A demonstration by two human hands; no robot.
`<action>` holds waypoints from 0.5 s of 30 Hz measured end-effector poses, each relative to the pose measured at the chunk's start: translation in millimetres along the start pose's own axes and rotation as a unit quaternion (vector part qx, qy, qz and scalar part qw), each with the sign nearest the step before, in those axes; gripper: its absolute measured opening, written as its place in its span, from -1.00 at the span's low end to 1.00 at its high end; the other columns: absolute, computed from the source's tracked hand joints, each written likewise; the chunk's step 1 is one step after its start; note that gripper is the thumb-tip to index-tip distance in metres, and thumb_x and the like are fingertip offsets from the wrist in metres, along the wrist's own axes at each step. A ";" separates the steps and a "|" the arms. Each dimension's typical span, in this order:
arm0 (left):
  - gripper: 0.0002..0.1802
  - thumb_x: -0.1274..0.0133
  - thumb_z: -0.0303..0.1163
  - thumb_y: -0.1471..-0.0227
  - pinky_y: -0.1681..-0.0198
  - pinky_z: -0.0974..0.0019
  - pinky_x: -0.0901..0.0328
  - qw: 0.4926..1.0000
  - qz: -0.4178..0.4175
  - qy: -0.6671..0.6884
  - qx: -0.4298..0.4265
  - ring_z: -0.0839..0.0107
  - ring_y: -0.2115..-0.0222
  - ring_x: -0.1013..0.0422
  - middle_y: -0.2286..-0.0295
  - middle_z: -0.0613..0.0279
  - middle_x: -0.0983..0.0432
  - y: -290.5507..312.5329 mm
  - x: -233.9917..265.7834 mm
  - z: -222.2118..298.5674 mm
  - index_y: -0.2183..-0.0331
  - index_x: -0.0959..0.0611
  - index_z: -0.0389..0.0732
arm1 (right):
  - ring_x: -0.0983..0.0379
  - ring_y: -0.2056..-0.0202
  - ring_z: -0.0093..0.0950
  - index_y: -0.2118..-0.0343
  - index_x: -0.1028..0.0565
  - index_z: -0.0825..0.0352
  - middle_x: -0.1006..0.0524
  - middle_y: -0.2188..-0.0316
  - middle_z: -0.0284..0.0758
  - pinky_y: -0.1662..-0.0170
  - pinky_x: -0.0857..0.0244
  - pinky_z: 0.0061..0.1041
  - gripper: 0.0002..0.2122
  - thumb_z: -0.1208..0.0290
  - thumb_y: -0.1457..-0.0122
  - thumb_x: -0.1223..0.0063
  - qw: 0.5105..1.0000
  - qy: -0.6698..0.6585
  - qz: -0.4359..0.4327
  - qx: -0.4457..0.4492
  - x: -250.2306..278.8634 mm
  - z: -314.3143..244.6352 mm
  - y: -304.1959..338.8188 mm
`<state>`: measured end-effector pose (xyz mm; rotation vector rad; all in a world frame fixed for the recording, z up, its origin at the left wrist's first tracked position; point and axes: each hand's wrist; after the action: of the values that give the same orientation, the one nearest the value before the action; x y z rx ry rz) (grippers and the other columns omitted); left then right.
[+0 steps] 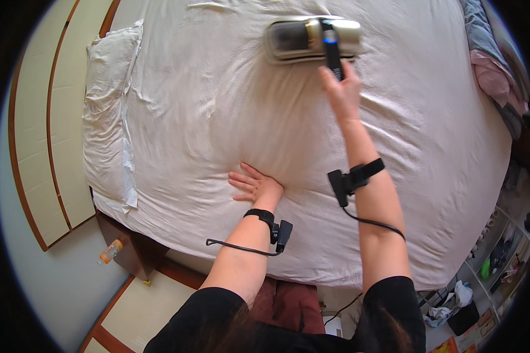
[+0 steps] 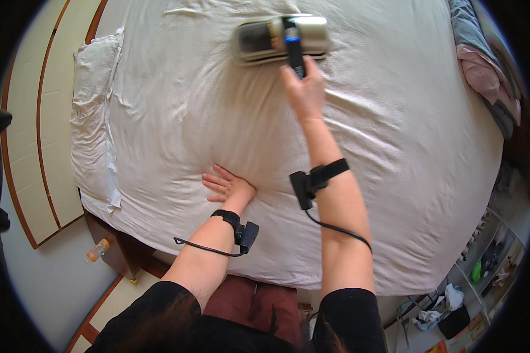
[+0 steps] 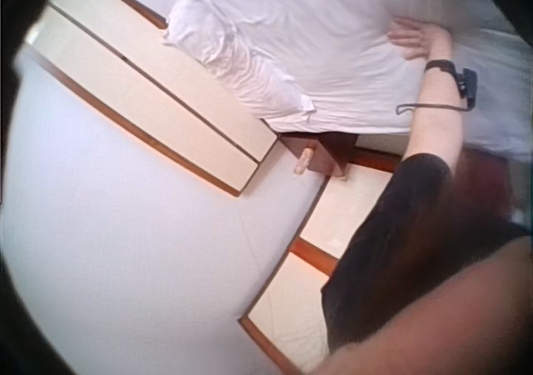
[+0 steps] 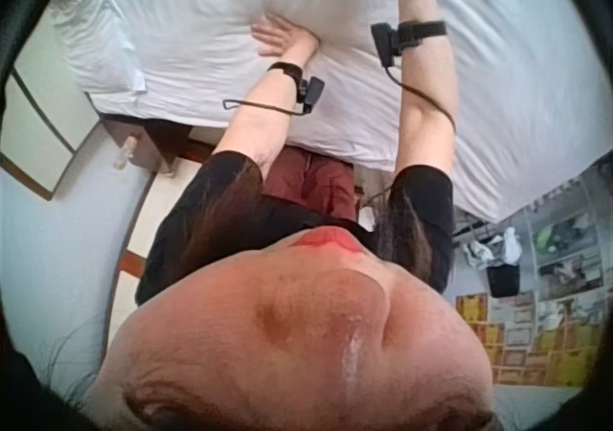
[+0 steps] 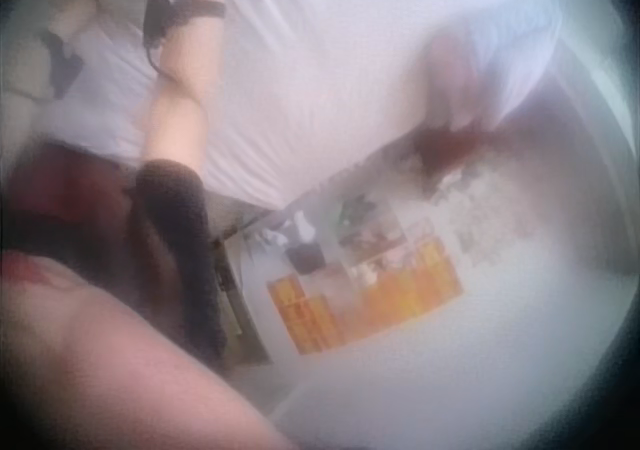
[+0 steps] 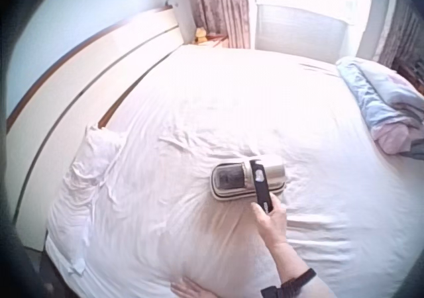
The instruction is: The person removes a pink pillow and a yellow pillow from a bed, then uses a handheld electric fabric shaver to smooth the gray bedsheet. They move to a second bed and continue using the shaver on a white sheet, then place the device on a nearby desk.
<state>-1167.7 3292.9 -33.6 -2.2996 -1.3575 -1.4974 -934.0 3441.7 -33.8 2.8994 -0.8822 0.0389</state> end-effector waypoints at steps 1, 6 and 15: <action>0.15 0.12 0.11 -0.16 -0.13 -0.66 0.58 1.000 0.006 -0.002 -0.010 -0.33 -0.29 0.77 -0.26 -0.46 0.74 -0.4 -4.8 -2.2 -0.31 0.50 -0.22 | -0.39 0.46 -0.45 0.33 -0.50 0.33 -0.48 0.54 -0.37 0.34 -0.29 -0.38 -0.75 0.26 -0.06 -0.27 0.998 -0.015 0.047 -0.026 16.6 0.5 -16.7; 0.10 0.20 0.13 -0.16 -0.10 -0.68 0.63 0.997 0.057 0.022 -0.040 -0.31 -0.30 0.73 -0.27 -0.49 0.67 5.5 -26.1 -8.7 -0.32 0.45 -0.25 | -0.37 0.66 -0.64 0.39 -0.43 0.32 -0.46 0.58 -0.41 0.68 -0.26 -0.63 -0.83 0.39 -0.15 -0.21 0.925 -0.169 0.295 -0.168 95.7 -8.5 -86.0; -0.07 0.29 0.04 -0.24 -0.18 -0.60 0.51 0.992 0.116 -0.046 0.029 -0.12 -0.37 0.56 -0.34 -0.26 0.56 1.0 -38.8 -13.2 -0.35 0.41 -0.09 | -0.47 0.50 -0.47 0.21 -0.47 0.36 -0.53 0.51 -0.28 0.44 -0.35 -0.49 -0.70 0.29 -0.08 -0.24 0.986 -0.079 -0.142 -0.020 -33.4 -39.1 -15.0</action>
<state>-1181.2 3261.5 -56.3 -2.4186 -1.0912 -1.2812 -953.1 3477.0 1.7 2.9913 -0.4721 -0.2318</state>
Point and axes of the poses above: each hand's wrist, its own y-axis away from the middle knuckle, its own x-axis out of the back of the hand, z = x × y
